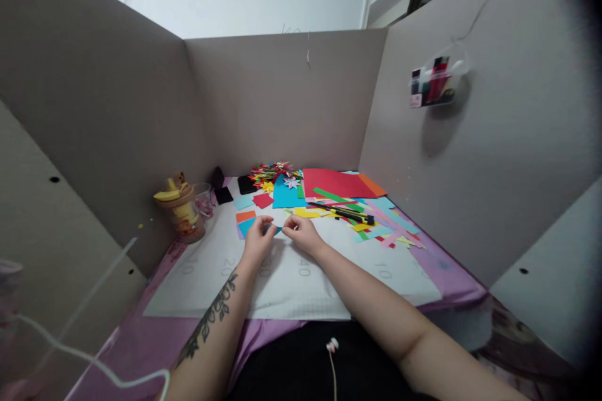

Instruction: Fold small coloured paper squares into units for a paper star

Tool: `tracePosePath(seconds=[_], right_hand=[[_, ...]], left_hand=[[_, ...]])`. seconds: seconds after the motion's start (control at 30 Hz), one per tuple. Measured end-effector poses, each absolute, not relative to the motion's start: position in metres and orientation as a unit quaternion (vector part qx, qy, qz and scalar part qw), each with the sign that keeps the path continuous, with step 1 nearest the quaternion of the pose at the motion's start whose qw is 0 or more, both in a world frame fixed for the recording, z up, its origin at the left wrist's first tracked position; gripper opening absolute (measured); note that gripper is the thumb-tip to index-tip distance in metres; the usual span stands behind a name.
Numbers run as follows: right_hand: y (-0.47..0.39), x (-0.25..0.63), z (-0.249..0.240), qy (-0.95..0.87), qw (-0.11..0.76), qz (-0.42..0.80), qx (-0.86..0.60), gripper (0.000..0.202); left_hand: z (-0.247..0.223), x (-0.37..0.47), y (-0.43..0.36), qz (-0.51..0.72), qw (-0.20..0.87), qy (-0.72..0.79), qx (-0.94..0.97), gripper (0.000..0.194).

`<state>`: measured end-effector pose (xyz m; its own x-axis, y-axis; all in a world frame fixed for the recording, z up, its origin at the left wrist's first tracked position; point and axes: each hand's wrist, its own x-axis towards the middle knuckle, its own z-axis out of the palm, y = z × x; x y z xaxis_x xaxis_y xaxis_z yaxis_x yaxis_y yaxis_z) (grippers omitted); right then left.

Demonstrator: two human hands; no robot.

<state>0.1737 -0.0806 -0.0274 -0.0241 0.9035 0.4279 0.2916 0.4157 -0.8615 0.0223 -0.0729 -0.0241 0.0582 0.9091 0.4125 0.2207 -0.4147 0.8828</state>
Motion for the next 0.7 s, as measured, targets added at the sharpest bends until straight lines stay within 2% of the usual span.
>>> tracePosePath(seconds=[0.17,0.7], right_hand=[[-0.0816,0.1715,-0.0274,-0.659,0.514,0.305,-0.456,0.006],[-0.0839,0.1721,-0.0257,-0.66,0.52,0.288,-0.46,0.008]], left_hand=[[-0.0208,0.0219,-0.0748,0.505,0.312,0.442,0.672,0.013],[-0.019,0.0244,-0.0776,0.479,0.398,0.447,0.642,0.024]])
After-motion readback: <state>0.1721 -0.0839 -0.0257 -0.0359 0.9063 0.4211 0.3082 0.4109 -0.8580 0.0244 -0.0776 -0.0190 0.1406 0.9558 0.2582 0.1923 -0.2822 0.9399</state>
